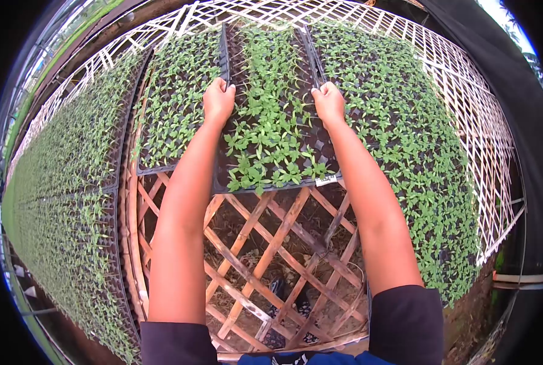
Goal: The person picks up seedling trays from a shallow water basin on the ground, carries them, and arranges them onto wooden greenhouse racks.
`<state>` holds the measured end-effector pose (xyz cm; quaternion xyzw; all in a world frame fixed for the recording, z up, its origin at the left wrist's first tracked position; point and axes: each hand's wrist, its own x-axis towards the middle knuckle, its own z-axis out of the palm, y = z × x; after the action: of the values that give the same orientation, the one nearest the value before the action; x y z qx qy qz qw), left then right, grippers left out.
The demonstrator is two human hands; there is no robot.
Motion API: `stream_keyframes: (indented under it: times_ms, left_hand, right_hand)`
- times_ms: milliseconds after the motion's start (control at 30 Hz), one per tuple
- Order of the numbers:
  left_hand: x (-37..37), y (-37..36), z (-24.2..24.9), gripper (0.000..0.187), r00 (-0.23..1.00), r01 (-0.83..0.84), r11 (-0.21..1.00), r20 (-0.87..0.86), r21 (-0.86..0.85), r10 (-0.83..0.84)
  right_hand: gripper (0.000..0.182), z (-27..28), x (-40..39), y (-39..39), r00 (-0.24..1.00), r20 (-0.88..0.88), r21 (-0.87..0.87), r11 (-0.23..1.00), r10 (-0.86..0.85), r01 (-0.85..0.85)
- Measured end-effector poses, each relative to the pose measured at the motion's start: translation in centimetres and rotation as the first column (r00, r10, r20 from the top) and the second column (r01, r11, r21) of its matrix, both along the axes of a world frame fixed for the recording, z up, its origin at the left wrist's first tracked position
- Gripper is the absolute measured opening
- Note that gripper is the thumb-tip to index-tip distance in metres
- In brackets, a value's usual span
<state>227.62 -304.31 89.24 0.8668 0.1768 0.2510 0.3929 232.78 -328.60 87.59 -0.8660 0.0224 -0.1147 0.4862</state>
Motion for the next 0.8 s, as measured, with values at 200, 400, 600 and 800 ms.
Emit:
stream_keyframes:
  times_ms: [200,400,600,800]
  left_hand:
    - [4.8,0.1,-1.1,0.025,1.0,0.018,0.999,0.001,-0.03,-0.018]
    - [8.0,0.4,-1.6,0.026,0.998,0.053,0.998,0.013,-0.015,-0.053]
    - [8.8,1.6,-3.1,0.026,0.991,0.091,0.996,-0.096,0.002,-0.09]
    - [9.3,5.2,-5.8,0.03,0.817,0.107,0.994,-0.57,-0.002,-0.089]
  right_hand:
    - [0.028,-1.4,4.5,-0.2,0.999,0.051,0.066,0.998,0.005,-0.009]
    - [0.025,-3.2,9.2,0.0,0.999,0.004,0.122,0.992,-0.036,0.036]
    - [0.022,-3.8,10.2,-0.6,0.995,-0.092,0.235,0.97,-0.038,0.059]
    - [0.022,-4.9,10.9,-1.4,0.973,-0.176,-0.18,0.976,-0.151,0.119]
